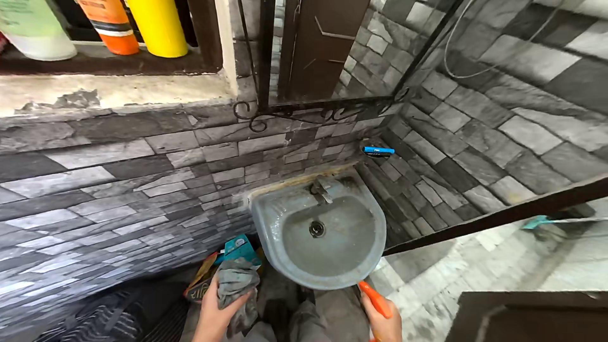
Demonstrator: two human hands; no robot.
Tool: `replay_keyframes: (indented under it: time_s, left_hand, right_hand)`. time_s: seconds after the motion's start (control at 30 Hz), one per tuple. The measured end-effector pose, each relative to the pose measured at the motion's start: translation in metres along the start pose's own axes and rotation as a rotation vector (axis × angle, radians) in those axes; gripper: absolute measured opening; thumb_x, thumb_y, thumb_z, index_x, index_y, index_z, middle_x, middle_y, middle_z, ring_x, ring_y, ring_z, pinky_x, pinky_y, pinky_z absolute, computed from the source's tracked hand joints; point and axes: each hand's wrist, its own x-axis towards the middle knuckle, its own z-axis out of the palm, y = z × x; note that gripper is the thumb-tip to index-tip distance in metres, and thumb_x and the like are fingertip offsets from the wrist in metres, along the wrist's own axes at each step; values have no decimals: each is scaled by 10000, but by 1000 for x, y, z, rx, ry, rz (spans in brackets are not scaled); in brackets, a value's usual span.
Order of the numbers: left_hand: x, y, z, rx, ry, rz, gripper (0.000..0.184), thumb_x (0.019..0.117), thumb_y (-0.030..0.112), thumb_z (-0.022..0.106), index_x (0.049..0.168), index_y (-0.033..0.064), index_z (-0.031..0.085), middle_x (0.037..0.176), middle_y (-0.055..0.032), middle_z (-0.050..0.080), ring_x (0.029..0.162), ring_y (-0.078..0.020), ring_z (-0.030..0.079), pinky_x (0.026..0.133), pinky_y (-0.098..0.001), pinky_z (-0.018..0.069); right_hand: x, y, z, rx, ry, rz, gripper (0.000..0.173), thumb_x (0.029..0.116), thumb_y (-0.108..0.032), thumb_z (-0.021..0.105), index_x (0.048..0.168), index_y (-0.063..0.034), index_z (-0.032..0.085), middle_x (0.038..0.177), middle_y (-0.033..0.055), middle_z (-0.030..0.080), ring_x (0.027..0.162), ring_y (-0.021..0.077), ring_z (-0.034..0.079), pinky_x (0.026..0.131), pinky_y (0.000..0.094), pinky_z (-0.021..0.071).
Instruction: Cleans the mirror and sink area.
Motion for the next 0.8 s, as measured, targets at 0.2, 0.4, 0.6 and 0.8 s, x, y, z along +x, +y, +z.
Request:
replay_keyframes:
  time_s: [0.2,0.4,0.6,0.8]
  left_hand:
    - [-1,4,14,3,30,1,918,696,216,836,1429,-139,412,1302,-215,615,1188,-84,602,1039,-228,469]
    - [-4,12,38,39,61,5,913,693,221,826,1431,-130,418,1303,-209,619,1189,-83,603,1039,-229,468]
    - [-4,25,76,30,79,43,904,684,265,830,1407,-122,450,1281,-184,638,1170,-64,613,1023,-219,480]
    - [-12,39,114,37,82,59,904,689,260,829,1415,-121,449,1279,-179,646,1171,-64,616,1029,-220,476]
  right_hand:
    - [35,42,-36,214,72,-106,396,831,-153,632,1139,89,688,1027,172,742,953,198,718,885,397,577]
    - [81,43,-55,66,276,-33,482,880,-452,705,871,29,740,734,153,687,674,279,654,681,548,517]
    - [119,44,-73,34,146,7,367,903,-307,714,1042,31,751,941,218,744,897,374,715,831,617,524]
    - [166,29,-64,190,126,-105,357,903,-294,740,979,55,744,853,174,731,791,271,701,788,514,552]
